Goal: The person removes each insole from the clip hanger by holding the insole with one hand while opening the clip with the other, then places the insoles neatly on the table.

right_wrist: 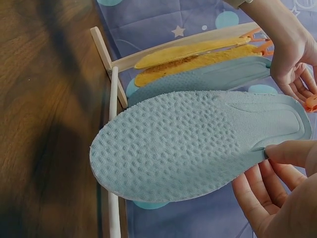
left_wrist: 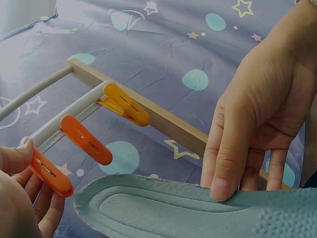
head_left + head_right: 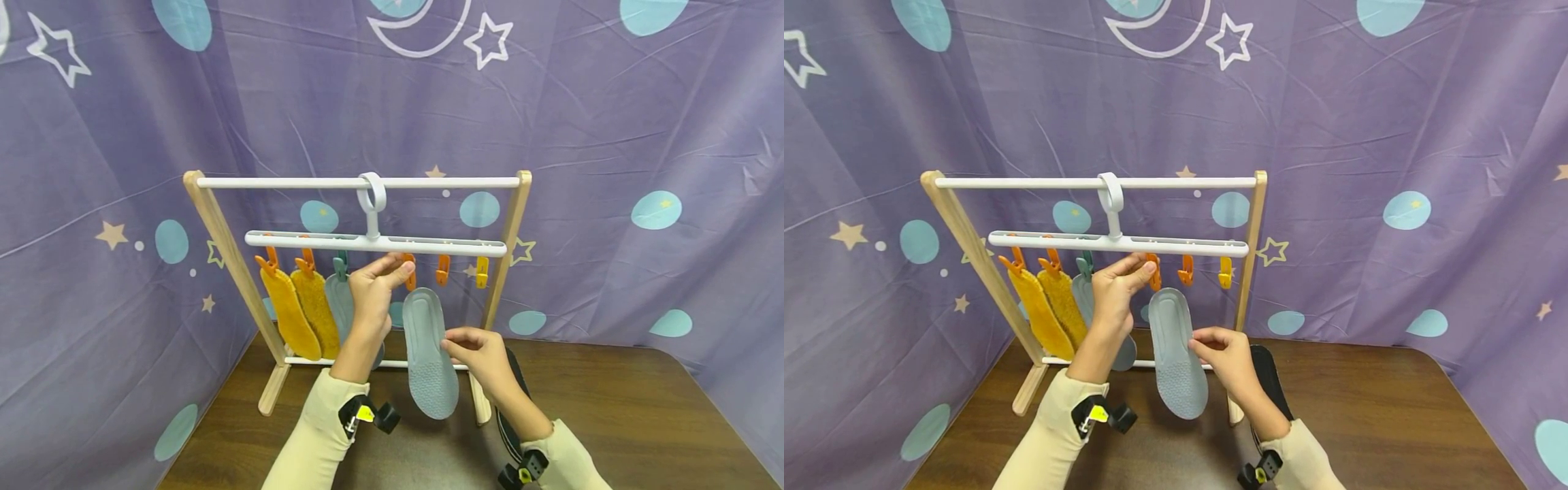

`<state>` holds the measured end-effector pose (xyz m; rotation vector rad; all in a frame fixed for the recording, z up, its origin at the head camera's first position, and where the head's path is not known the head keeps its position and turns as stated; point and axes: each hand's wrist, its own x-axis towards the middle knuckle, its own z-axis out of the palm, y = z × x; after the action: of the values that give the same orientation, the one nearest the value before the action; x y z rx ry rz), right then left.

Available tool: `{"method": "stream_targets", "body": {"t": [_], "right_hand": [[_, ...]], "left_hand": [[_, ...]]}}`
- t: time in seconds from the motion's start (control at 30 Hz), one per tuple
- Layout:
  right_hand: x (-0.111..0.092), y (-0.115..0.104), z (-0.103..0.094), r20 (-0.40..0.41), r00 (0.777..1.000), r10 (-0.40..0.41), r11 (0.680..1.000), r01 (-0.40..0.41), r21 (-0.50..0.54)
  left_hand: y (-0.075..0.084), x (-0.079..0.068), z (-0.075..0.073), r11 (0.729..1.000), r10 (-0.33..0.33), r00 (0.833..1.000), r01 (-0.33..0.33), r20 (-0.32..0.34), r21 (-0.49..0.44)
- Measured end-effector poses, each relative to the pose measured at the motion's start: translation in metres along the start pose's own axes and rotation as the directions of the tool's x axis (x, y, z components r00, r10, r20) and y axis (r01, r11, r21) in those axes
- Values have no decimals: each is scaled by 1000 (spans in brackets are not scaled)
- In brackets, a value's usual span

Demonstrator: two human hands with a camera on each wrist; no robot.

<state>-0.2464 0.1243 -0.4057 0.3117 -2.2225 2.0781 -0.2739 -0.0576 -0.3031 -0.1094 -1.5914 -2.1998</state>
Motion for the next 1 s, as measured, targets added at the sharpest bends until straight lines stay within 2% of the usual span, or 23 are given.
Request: {"method": "stream_targets", "body": {"t": [0.53, 1.0], "right_hand": [[-1, 4, -9, -24, 998, 52, 999, -52, 9], [0, 8, -16, -33, 999, 31, 999, -30, 37]], "left_hand": [[2, -2, -1, 1000, -11, 1000, 10, 14, 12], [2, -2, -1, 1000, -15, 1000, 15, 19, -2]]}}
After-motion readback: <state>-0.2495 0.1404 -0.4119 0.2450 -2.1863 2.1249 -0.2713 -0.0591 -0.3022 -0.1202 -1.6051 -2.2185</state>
